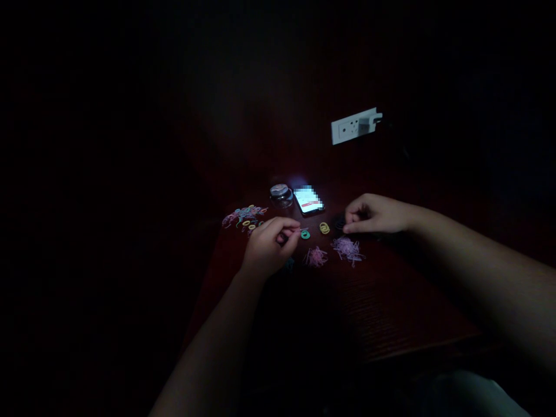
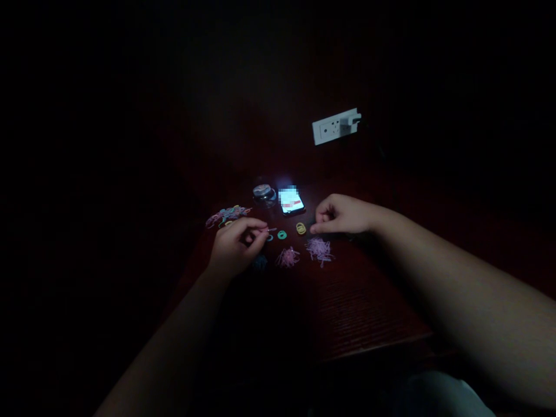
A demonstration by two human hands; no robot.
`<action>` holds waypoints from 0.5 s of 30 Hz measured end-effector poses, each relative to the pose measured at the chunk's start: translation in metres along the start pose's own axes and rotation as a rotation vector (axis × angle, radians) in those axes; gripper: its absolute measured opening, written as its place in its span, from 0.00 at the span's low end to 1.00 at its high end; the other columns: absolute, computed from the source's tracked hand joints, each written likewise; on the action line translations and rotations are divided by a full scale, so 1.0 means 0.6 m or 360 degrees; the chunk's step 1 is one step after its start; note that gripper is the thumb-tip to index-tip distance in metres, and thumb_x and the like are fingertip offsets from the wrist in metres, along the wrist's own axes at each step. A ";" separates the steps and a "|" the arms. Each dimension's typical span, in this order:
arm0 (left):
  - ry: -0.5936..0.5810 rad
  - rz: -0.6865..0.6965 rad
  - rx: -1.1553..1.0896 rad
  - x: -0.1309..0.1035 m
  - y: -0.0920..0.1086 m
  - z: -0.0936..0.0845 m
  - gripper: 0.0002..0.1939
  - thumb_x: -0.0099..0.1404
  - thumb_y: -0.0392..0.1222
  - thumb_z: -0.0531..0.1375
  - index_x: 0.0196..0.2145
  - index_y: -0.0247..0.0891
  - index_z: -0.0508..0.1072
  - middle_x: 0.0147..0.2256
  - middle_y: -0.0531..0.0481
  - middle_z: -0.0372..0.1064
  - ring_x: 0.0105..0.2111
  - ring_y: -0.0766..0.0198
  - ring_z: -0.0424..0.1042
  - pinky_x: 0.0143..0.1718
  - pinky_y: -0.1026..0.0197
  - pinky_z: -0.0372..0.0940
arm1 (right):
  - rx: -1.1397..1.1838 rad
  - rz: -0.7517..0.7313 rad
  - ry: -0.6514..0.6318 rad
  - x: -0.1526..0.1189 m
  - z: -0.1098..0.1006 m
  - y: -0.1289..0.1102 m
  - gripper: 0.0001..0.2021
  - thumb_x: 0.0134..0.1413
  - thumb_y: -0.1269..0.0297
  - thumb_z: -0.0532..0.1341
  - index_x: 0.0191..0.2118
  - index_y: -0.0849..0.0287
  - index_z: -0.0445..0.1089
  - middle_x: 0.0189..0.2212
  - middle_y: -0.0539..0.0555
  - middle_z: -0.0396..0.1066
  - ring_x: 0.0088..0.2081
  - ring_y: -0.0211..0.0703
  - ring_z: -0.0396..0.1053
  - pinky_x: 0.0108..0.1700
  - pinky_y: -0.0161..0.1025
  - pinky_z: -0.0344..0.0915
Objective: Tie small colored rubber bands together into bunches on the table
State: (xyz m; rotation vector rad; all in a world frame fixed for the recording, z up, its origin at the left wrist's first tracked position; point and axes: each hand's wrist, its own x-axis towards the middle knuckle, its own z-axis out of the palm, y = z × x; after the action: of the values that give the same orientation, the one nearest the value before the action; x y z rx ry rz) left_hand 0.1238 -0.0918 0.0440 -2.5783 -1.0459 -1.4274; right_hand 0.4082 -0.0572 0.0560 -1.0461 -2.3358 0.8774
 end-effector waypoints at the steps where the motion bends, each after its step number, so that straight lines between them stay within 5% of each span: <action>1: -0.0006 0.0003 0.0003 0.000 0.001 0.000 0.05 0.61 0.36 0.61 0.37 0.38 0.75 0.29 0.52 0.74 0.26 0.70 0.70 0.26 0.67 0.66 | 0.0018 -0.0026 0.0090 0.001 0.004 -0.001 0.17 0.50 0.50 0.64 0.25 0.60 0.70 0.18 0.45 0.62 0.20 0.33 0.58 0.23 0.33 0.54; 6: -0.0053 -0.0004 -0.0031 -0.001 0.005 0.004 0.05 0.61 0.35 0.61 0.37 0.38 0.74 0.31 0.52 0.75 0.28 0.70 0.72 0.28 0.67 0.67 | 0.0058 -0.0280 0.0325 0.011 0.049 -0.018 0.15 0.52 0.52 0.64 0.31 0.61 0.71 0.18 0.43 0.57 0.21 0.31 0.55 0.25 0.33 0.53; 10: -0.0077 0.0014 -0.0066 -0.002 0.008 0.006 0.06 0.61 0.36 0.61 0.38 0.39 0.75 0.32 0.51 0.75 0.29 0.68 0.72 0.29 0.65 0.68 | 0.0041 -0.0407 0.0330 0.015 0.083 -0.035 0.16 0.53 0.54 0.63 0.41 0.61 0.71 0.20 0.43 0.59 0.21 0.31 0.56 0.25 0.32 0.53; 15: -0.0108 0.0021 -0.0065 -0.002 0.012 0.004 0.06 0.61 0.36 0.62 0.38 0.40 0.75 0.33 0.51 0.75 0.29 0.69 0.72 0.30 0.66 0.69 | -0.0105 -0.0461 0.0312 0.017 0.089 -0.047 0.13 0.56 0.56 0.61 0.40 0.61 0.72 0.20 0.44 0.60 0.21 0.31 0.57 0.25 0.32 0.54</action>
State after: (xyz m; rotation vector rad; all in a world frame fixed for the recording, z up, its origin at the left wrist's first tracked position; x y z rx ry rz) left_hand 0.1291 -0.0973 0.0437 -2.6750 -1.0156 -1.3820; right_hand 0.3558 -0.0836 0.0392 -0.7538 -2.2861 0.5658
